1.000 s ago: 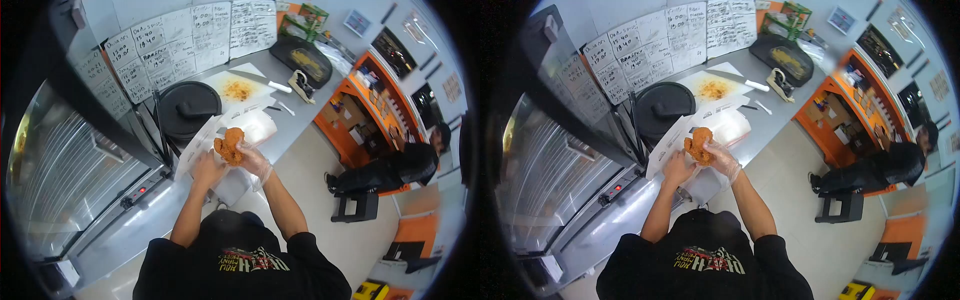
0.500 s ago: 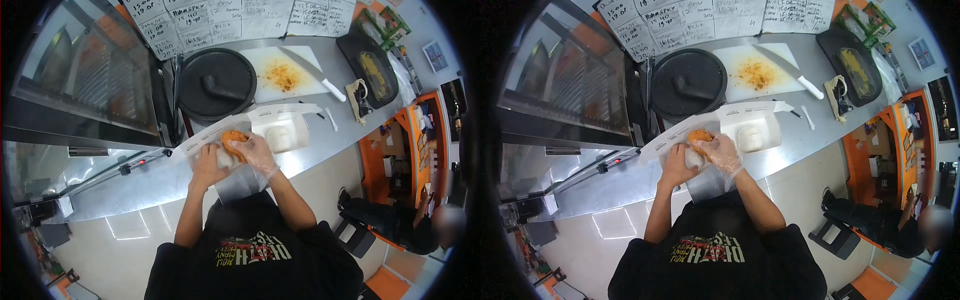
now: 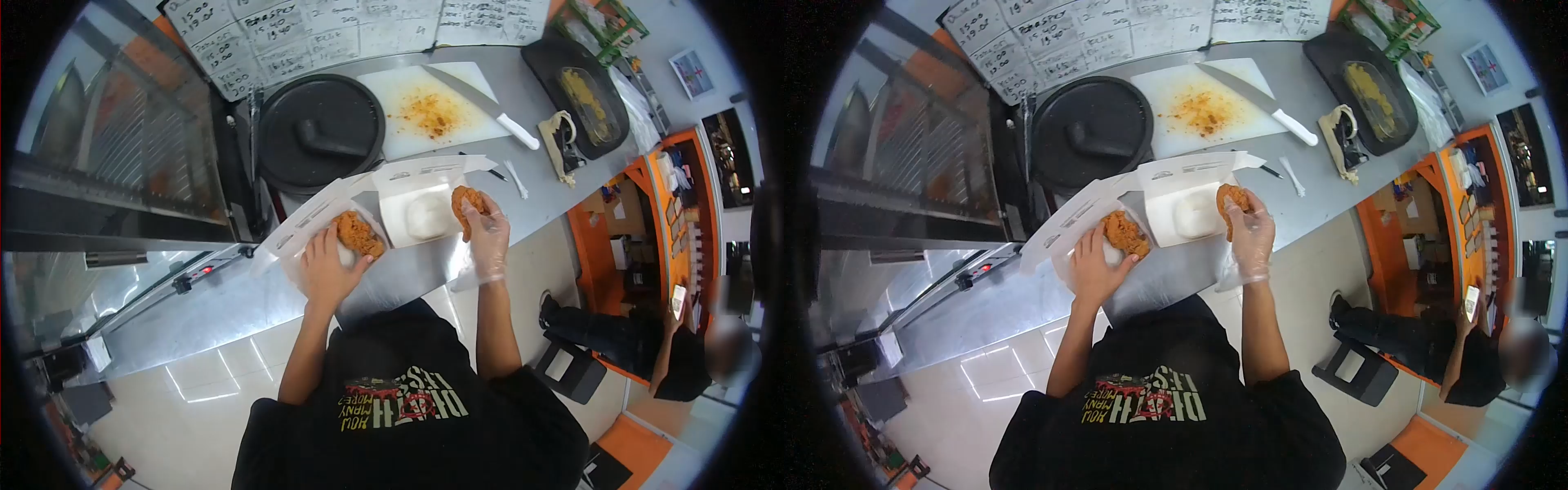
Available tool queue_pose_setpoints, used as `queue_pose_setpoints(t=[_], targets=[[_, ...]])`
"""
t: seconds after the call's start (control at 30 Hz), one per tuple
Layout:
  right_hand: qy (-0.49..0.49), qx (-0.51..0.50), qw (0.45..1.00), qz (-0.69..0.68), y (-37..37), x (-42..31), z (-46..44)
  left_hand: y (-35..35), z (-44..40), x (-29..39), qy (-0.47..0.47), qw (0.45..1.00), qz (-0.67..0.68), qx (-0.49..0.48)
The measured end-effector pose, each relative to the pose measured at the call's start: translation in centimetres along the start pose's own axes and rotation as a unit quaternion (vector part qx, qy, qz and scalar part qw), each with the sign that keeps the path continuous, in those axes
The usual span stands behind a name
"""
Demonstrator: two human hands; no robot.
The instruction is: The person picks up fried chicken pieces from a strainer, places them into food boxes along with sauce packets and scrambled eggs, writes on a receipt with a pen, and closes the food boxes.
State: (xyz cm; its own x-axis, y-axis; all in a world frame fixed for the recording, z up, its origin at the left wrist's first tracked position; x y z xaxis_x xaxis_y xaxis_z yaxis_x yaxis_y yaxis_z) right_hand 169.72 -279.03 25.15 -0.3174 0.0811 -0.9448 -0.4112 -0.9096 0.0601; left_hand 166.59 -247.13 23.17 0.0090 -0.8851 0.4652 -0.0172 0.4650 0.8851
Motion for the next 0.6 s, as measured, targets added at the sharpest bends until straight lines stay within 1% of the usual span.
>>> queue_pose_setpoints(t=[0.03,0.07,0.1,0.13,0.17,0.2,0.23,0.27,0.37,0.47,0.57,0.6], targets=[[0.111,0.039,0.991,0.06,0.7,-0.3,-0.8,-0.2,-0.1,0.1,-0.002,1.0,0.0,0.002],[0.218,0.076,0.965,0.122,0.9,-0.3,-1.3,-0.3,-0.1,0.0,-0.003,1.0,0.0,0.004],[0.321,0.111,0.923,0.182,0.8,-1.1,-0.8,-0.3,0.0,-0.1,-0.004,1.0,-0.002,0.006],[0.334,0.103,0.893,0.284,-0.3,-2.7,-0.1,-0.3,0.1,-0.2,-0.001,1.0,0.0,0.0],[0.329,0.089,0.849,0.403,-1.8,-2.6,0.2,-0.3,0.0,-0.1,-0.003,1.0,-0.001,-0.007],[0.317,0.072,0.792,0.517,-3.2,-2.1,0.6,-0.3,0.1,-0.1,-0.003,1.0,-0.001,-0.013],[0.299,0.054,0.722,0.621,-4.1,-1.5,0.7,-0.3,0.0,-0.1,-0.004,1.0,-0.002,-0.017],[0.301,0.019,0.711,0.636,-4.1,0.9,0.4,-0.2,-0.1,-0.2,-0.011,1.0,0.009,-0.021],[0.303,0.04,0.76,0.574,-2.8,-0.1,1.7,0.0,0.0,-0.8,-0.03,0.999,0.034,-0.024],[0.395,0.08,0.823,0.401,0.5,-1.7,2.3,0.6,0.4,-0.7,-0.053,0.998,0.041,-0.001],[0.392,0.18,0.829,0.356,2.8,-4.1,4.5,1.9,1.0,0.2,-0.09,0.994,0.044,0.05],[0.379,0.162,0.847,0.337,3.0,-4.4,4.9,2.4,1.3,0.9,-0.108,0.99,0.049,0.07]])
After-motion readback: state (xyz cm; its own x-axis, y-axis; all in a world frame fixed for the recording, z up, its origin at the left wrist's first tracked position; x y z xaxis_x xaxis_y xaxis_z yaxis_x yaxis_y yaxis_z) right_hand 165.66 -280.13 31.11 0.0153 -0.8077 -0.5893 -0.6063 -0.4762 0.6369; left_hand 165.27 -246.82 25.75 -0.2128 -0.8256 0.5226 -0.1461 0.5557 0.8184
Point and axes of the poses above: each hand's wrist, its own z-axis away from the middle knuckle, its own y-axis out of the back of the hand, x = y × z, the point moved 8 cm from there along -z, towards the middle knuckle, and after that the axes turned 2 degrees about -y, right-handed, at the moved point
